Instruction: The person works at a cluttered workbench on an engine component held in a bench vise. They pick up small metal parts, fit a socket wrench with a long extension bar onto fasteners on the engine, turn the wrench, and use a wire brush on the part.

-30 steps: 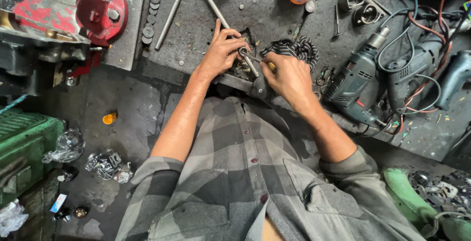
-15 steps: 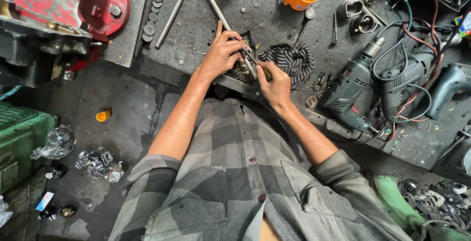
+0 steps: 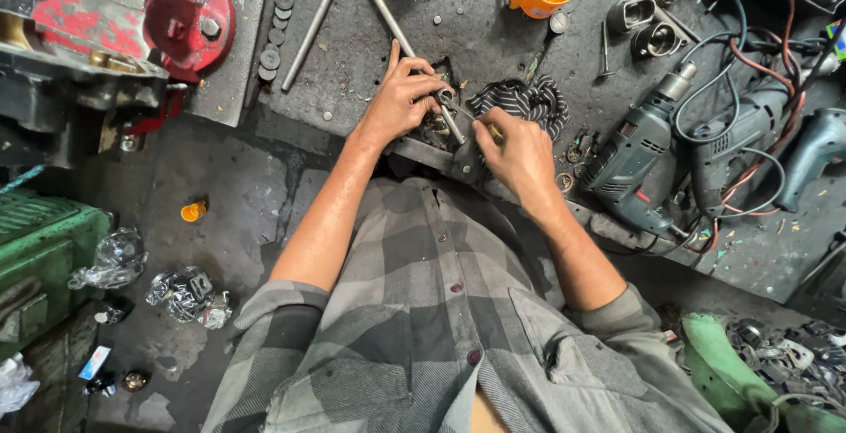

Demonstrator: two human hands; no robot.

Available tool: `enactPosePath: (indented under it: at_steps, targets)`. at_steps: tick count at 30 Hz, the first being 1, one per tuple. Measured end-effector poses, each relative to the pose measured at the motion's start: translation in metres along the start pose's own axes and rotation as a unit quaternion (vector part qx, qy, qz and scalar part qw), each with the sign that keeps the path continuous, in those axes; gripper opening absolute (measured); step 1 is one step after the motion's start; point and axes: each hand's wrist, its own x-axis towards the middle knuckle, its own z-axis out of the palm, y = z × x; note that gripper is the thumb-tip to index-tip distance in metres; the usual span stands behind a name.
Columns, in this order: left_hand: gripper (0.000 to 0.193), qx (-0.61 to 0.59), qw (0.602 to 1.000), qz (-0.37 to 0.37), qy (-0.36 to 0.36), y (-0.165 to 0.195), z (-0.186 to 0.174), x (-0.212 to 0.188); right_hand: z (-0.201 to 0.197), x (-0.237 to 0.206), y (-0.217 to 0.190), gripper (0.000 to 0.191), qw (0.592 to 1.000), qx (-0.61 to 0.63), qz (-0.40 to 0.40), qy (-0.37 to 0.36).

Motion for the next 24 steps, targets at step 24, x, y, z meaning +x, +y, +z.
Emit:
enactPosePath:
  at_steps: [24]
  targets:
    - [0.031, -0.004, 0.999, 0.032, 0.027, 0.004, 0.000, 0.005, 0.082, -0.015, 0.042, 0.013, 0.964, 0.193, 0.011, 0.185]
